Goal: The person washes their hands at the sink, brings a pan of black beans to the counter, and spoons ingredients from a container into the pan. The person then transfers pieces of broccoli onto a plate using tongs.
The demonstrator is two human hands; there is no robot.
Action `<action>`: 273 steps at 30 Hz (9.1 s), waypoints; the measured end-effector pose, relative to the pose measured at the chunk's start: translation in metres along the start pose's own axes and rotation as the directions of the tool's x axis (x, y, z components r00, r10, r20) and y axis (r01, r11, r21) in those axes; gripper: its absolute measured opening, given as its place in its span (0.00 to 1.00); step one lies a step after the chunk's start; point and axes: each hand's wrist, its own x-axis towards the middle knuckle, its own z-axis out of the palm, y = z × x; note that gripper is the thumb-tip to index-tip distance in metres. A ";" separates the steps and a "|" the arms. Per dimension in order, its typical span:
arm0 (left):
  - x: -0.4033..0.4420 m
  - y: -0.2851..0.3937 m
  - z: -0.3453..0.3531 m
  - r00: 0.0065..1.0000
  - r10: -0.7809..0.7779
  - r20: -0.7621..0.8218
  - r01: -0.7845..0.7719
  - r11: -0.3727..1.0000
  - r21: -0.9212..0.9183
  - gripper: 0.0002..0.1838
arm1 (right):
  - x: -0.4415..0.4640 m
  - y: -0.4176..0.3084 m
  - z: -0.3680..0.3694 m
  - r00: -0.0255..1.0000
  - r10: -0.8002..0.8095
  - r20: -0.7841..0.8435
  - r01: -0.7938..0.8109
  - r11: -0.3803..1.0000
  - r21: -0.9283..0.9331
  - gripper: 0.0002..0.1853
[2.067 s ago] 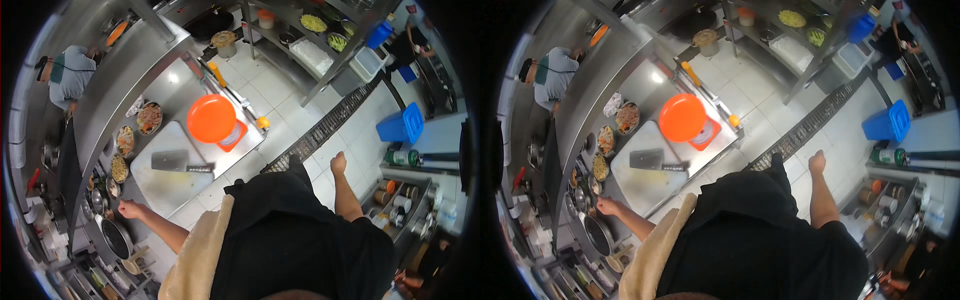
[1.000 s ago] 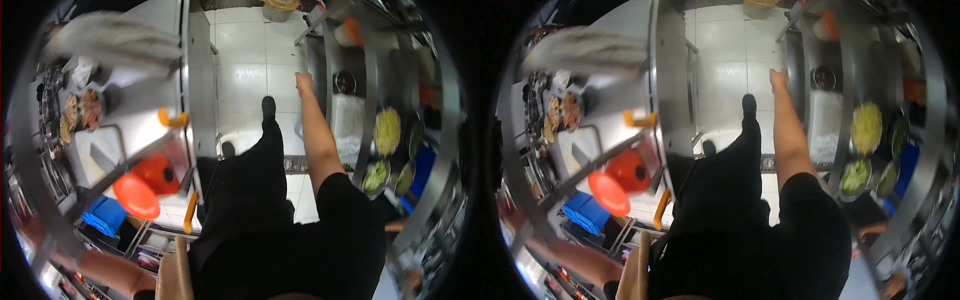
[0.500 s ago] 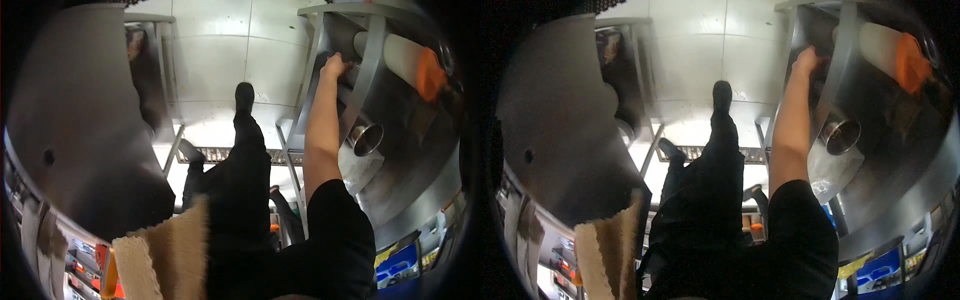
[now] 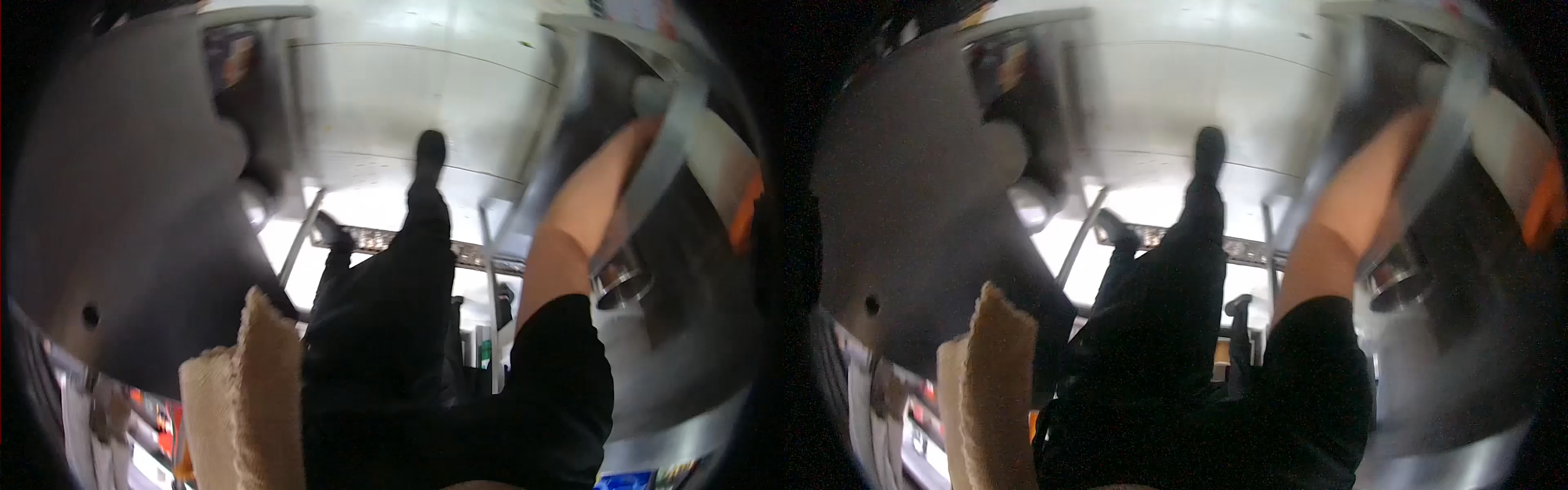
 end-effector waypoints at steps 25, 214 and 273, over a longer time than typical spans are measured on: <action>-0.318 0.137 -0.584 0.598 -0.111 -0.793 0.352 0.926 0.136 0.22 | -0.119 -0.047 -0.011 0.904 -0.400 0.151 0.427 0.827 -0.366 0.14; -0.464 -0.098 -1.384 0.949 0.169 -0.264 -0.226 0.953 -0.202 0.18 | -1.521 -0.552 -0.328 -0.391 -0.582 0.713 0.815 0.142 0.562 0.16; -0.544 -0.170 -1.576 0.486 0.157 -0.860 -0.253 0.967 0.034 0.20 | -1.516 -0.601 -0.299 0.005 -0.281 0.960 0.644 0.735 0.212 0.16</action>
